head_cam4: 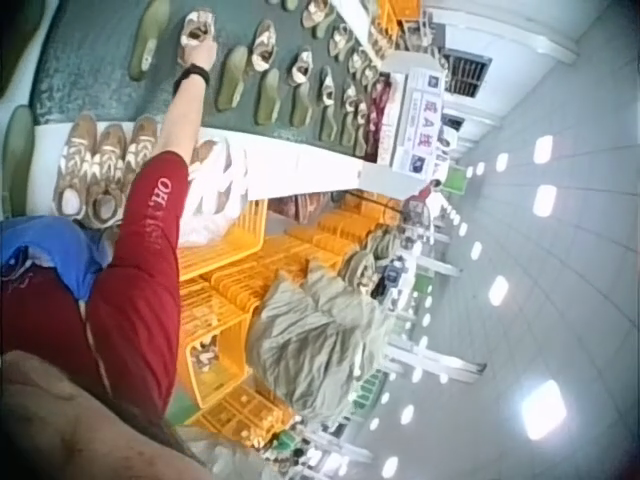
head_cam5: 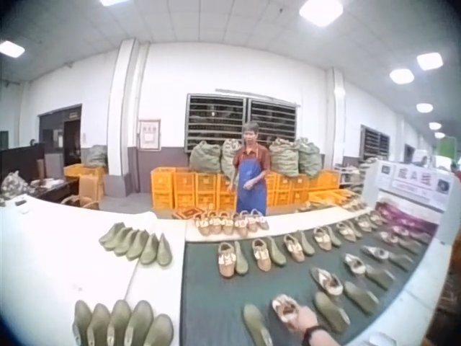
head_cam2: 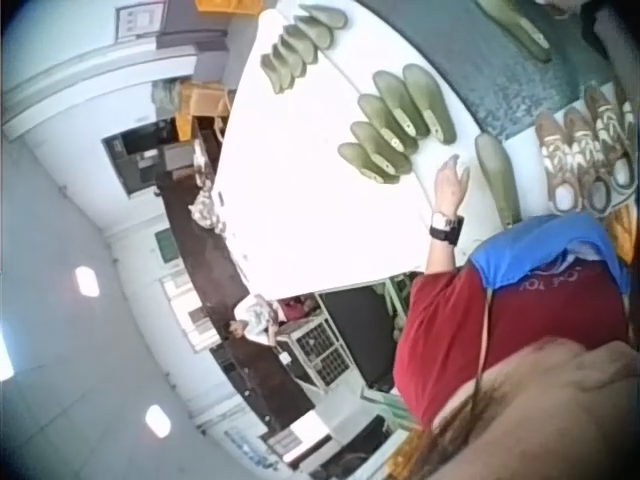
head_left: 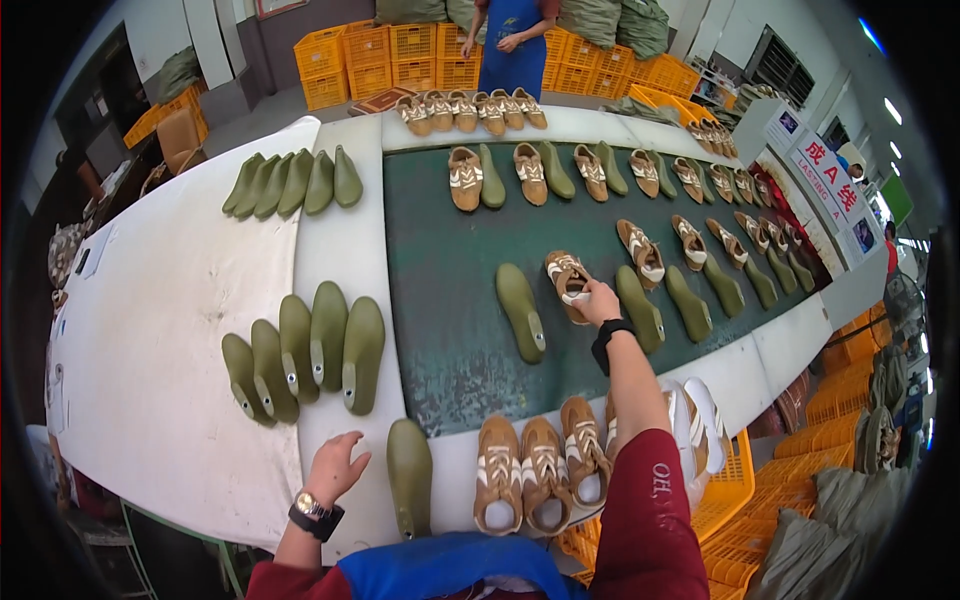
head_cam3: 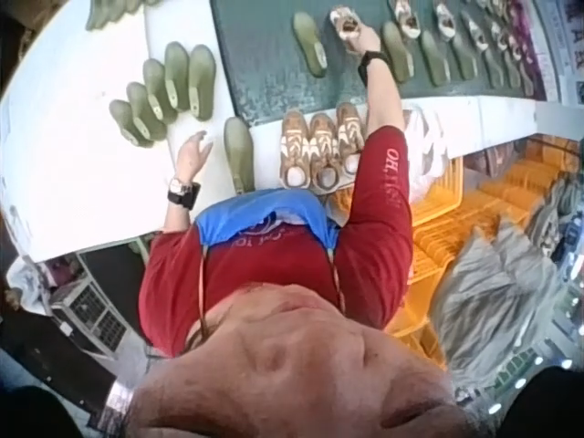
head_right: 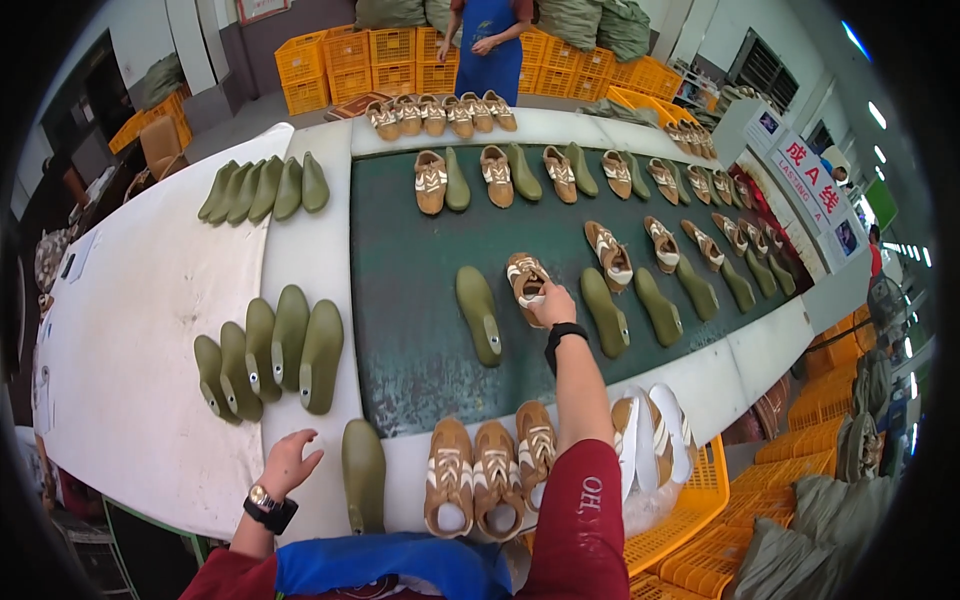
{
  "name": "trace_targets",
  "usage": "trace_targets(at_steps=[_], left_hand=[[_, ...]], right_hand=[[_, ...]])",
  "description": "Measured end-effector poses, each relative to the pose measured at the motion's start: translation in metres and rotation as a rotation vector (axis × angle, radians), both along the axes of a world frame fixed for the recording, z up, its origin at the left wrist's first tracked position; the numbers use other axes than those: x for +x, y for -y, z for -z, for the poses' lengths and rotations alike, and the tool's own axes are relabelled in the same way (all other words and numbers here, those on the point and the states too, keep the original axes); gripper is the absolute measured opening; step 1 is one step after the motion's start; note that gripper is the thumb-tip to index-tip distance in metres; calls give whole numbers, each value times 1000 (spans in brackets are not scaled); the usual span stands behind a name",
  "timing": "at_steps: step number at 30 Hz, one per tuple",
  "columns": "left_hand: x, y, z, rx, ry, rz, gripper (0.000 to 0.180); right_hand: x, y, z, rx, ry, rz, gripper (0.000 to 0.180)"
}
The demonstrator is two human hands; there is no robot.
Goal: The recorder is pairing shoes with green shoe lasts and organizing them on the work table/conveyor area.
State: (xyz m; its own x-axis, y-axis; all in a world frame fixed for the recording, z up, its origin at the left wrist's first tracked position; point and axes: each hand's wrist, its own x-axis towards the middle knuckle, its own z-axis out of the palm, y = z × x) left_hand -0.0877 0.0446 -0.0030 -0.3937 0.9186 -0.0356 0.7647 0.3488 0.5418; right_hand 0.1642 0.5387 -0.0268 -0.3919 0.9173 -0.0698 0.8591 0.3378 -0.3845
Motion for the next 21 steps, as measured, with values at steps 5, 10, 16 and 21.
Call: trace_targets(at_steps=[5, 10, 16, 21], left_hand=[[-17, -26, 5, 51, -45, -54, 36], [-43, -68, -10, 177, -303, -174, 52], [-72, -93, 28, -203, -336, -161, 73], [-70, -113, 41, -271, -287, -126, 76]], right_hand=[[-2, -25, 49, -25, -208, 142, 60], [-2, 0, 29, -126, -2, -135, 50], [14, 68, -78, -225, -18, -509, 36], [66, 150, -195, -318, -467, -481, 30]])
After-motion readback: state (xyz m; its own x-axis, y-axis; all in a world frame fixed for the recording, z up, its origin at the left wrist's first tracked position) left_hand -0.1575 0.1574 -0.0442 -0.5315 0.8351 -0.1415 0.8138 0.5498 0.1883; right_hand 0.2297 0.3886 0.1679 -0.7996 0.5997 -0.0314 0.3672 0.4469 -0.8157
